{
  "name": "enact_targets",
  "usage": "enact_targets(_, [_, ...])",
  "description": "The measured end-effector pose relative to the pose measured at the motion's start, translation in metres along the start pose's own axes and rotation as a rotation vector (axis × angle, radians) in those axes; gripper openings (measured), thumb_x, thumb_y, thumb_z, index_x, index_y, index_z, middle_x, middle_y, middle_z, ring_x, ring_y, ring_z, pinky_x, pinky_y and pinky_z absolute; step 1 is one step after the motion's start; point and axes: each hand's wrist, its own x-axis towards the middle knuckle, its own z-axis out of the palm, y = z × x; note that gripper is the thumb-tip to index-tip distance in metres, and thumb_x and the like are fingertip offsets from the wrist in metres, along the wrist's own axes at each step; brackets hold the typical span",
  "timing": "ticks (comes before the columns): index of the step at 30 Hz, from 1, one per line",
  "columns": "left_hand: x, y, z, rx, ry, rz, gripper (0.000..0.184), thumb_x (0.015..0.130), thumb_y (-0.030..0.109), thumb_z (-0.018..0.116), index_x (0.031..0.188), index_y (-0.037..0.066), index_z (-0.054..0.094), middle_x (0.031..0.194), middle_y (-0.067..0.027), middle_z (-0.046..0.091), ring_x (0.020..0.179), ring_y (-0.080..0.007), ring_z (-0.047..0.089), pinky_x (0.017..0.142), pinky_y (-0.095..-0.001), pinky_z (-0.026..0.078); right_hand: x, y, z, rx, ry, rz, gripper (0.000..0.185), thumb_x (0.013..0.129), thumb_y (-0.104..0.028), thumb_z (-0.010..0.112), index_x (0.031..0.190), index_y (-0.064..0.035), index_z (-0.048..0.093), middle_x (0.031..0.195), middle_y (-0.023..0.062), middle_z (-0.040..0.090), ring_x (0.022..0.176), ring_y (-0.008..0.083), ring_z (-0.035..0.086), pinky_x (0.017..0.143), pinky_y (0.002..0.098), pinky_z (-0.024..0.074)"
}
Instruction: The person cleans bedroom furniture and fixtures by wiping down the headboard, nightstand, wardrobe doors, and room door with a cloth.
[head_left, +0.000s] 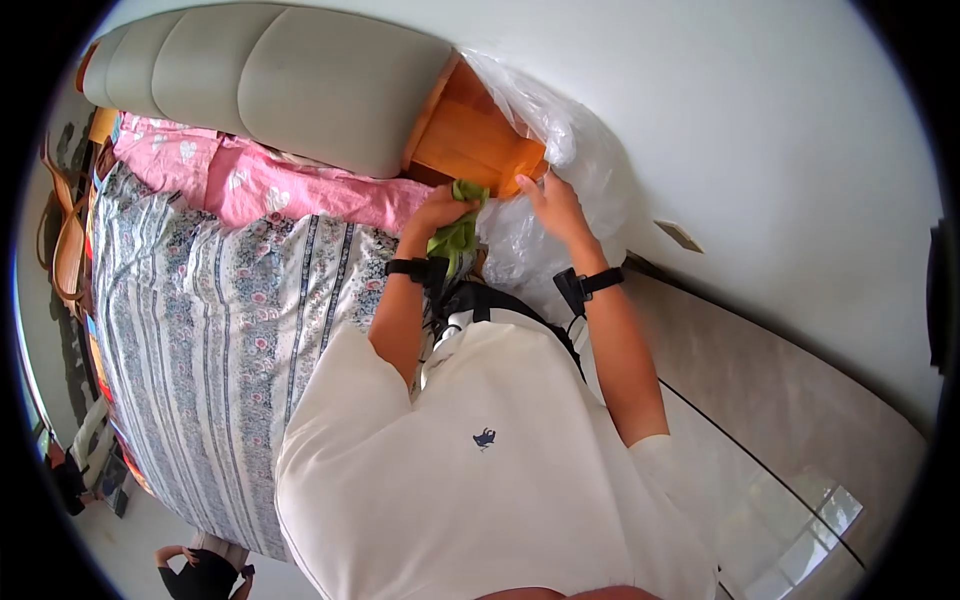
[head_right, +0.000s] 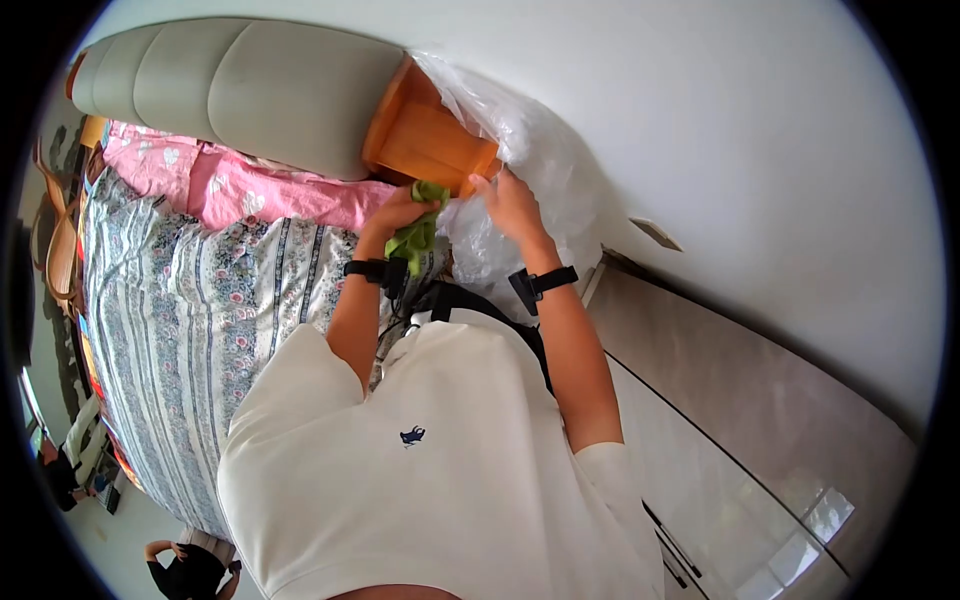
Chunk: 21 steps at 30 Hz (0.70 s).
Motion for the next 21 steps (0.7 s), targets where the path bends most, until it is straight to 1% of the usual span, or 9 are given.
enact_targets(2, [-0.013,0.06,-0.007,0.17,0.097,0.052,0.04,0.087,0.02,0.07,0.122,0.005,0.061,0.113,-0.0163,0.068,0.106,-0.0256,0.064,0.091,-0.0365,0.048,-0.006,-0.011,-0.009,-0.009,-0.036,0.062,0.054,0.095,-0.048,0.057,0.113,0.0029,0.056,0.092,0.0247,0.067,0.091,0.0457,0.063,0.078,0.0507,0.0488])
enact_targets(3, [0.006,0.058,-0.001,0.184,0.228,0.234,0.037,0.085,0.008,0.063,0.121,0.002,0.06,0.116,-0.0208,0.065,0.112,-0.0294,0.061,0.093,-0.0374,0.047,-0.004,-0.012,-0.01,-0.017,-0.049,0.082,0.054,0.094,-0.048,0.058,0.11,0.0035,0.056,0.091,0.0244,0.067,0.09,0.0456,0.063,0.077,0.0508,0.0488])
enact_targets(4, [0.028,0.059,0.0,0.192,0.216,0.241,0.037,0.085,0.008,0.063,0.121,0.002,0.06,0.116,-0.0208,0.065,0.112,-0.0294,0.061,0.093,-0.0374,0.047,-0.003,-0.013,-0.01,-0.027,-0.06,0.1,0.053,0.094,-0.048,0.058,0.108,0.0041,0.057,0.09,0.0242,0.067,0.089,0.0455,0.063,0.077,0.0509,0.0488])
enact_targets(6, [0.063,0.058,0.007,0.177,-0.016,0.646,0.043,0.083,0.015,0.068,0.123,0.003,0.056,0.113,-0.0189,0.066,0.11,-0.0311,0.062,0.094,-0.0372,0.047,-0.001,-0.01,-0.012,-0.022,-0.074,0.105,0.054,0.094,-0.048,0.058,0.107,0.0043,0.058,0.091,0.0245,0.067,0.089,0.0454,0.063,0.077,0.0507,0.0491])
enact_targets(9, [0.092,0.037,0.032,0.202,0.12,0.607,0.072,0.069,-0.005,0.053,0.139,0.005,0.042,0.12,-0.0264,0.061,0.117,-0.0436,0.055,0.098,-0.0439,0.046,0.002,-0.005,-0.009,-0.026,-0.077,0.07,0.056,0.094,-0.05,0.057,0.106,0.0047,0.059,0.093,0.0252,0.067,0.091,0.0454,0.063,0.078,0.0504,0.0495])
enact_targets(12, [0.1,0.029,0.031,0.413,0.148,0.611,0.083,0.068,-0.002,0.057,0.146,0.006,0.031,0.124,-0.0275,0.059,0.119,-0.0475,0.051,0.1,-0.046,0.044,0.004,-0.005,-0.01,-0.049,-0.067,0.05,0.057,0.094,-0.05,0.056,0.106,0.0049,0.059,0.095,0.026,0.067,0.093,0.0458,0.063,0.08,0.0506,0.0496])
enact_targets(16, [0.1,0.033,0.032,0.715,0.127,0.328,0.079,0.072,0.015,0.072,0.143,0.015,0.035,0.128,-0.0239,0.058,0.122,-0.0447,0.051,0.097,-0.0508,0.045,0.0,-0.021,-0.023,-0.112,-0.2,0.197,0.058,0.094,-0.05,0.055,0.109,0.0053,0.059,0.097,0.0264,0.067,0.094,0.0457,0.063,0.081,0.0506,0.0495])
enact_targets(19, [0.071,0.041,0.038,0.907,0.267,0.37,0.067,0.075,0.026,0.075,0.132,0.013,0.041,0.115,-0.0242,0.062,0.114,-0.0475,0.053,0.091,-0.0549,0.046,-0.002,-0.012,-0.011,-0.027,0.01,-0.031,0.054,0.095,-0.05,0.055,0.108,0.0023,0.061,0.096,0.0244,0.068,0.092,0.0446,0.064,0.079,0.0498,0.0501])
enact_targets(21, [0.054,0.029,0.034,0.891,0.202,0.342,0.067,0.076,0.025,0.074,0.133,0.015,0.041,0.116,-0.0236,0.062,0.114,-0.048,0.053,0.091,-0.0565,0.045,-0.003,-0.013,-0.018,-0.063,-0.082,0.065,0.052,0.095,-0.05,0.055,0.107,0.0003,0.062,0.096,0.0234,0.068,0.092,0.0438,0.064,0.079,0.0494,0.0503])
